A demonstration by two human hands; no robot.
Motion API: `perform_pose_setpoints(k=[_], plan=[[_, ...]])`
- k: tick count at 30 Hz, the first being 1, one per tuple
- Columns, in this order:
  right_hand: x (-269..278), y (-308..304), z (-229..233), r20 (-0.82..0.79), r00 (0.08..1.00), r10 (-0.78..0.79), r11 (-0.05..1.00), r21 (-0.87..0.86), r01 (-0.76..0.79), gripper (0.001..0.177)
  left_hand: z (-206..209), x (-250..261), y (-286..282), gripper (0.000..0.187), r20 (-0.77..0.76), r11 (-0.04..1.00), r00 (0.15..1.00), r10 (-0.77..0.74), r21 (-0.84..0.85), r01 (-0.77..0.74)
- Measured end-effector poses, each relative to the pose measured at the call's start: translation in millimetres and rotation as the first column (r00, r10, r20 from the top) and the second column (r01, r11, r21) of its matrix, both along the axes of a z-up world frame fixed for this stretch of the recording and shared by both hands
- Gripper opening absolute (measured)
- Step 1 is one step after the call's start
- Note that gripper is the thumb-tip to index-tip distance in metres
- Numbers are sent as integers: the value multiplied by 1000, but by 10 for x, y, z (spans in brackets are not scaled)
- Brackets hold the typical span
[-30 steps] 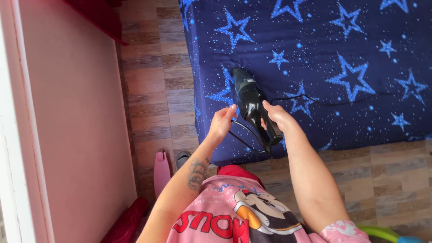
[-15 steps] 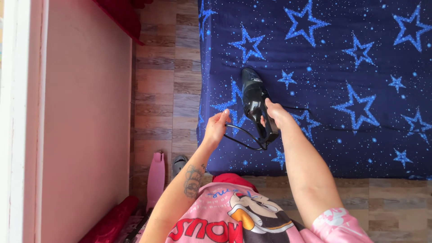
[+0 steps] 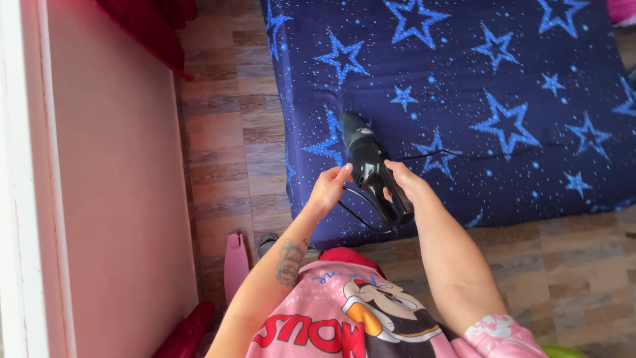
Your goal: The recorder is shown smoothing the bedsheet and then using a handheld vacuum on it.
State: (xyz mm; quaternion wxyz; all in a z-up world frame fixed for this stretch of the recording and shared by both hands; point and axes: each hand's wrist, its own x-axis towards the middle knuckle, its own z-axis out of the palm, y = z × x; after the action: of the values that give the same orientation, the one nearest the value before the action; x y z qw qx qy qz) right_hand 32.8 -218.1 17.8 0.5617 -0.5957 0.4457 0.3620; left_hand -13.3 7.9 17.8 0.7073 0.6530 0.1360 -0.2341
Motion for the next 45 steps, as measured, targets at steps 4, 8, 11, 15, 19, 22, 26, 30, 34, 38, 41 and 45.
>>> perform_pose_setpoints(k=[4, 8, 11, 15, 19, 22, 26, 30, 34, 38, 41, 45], plan=[[-329, 40, -32, 14, 998, 67, 998, -1, -67, 55, 109, -134, 36, 50, 4, 995, 995, -101, 17, 101], [-697, 178, -62, 10, 989, 145, 988, -50, -144, 73, 138, -323, 96, 50, 29, 981, 981, -194, 32, 193], [-936, 338, -17, -17, 981, 193, 977, -94, -193, 78, 66, -471, 181, 51, 26, 972, 971, -236, 7, 236], [-1211, 509, 61, -19, 984, 178, 980, -90, -179, 79, 26, -659, 313, 50, 18, 965, 965, -263, -20, 263], [-1425, 748, 245, -14, 976, 218, 970, -105, -219, 76, 35, -761, 492, 51, 19, 956, 956, -294, 7, 294], [-1478, 903, 303, -18, 974, 227, 966, -122, -227, 73, 17, -796, 632, 51, 9, 958, 958, -287, 14, 287], [-1407, 1121, 423, -19, 960, 278, 950, -142, -278, 54, -134, -804, 807, 51, 19, 973, 974, -224, -52, 225], [-1281, 1146, 144, 15, 966, 258, 961, -109, -255, 33, -88, -729, 951, 50, 14, 984, 987, -157, -80, 158], [-1019, 1204, -21, 65, 965, 256, 964, -87, -250, 29, -157, -608, 1096, 50, 19, 997, 998, -65, -47, 66], [-683, 1261, -54, 70, 963, 262, 960, -121, -252, 29, -241, -502, 1207, 48, 10, 998, 999, 49, -39, -49], [-433, 1294, -108, 85, 964, 254, 966, -71, -248, 27, -290, -339, 1244, 46, -28, 990, 992, 126, -62, -127], [-79, 1327, -214, 95, 953, 288, 957, -69, -282, 30, -244, -197, 1247, 42, -71, 979, 981, 183, -73, -188]])
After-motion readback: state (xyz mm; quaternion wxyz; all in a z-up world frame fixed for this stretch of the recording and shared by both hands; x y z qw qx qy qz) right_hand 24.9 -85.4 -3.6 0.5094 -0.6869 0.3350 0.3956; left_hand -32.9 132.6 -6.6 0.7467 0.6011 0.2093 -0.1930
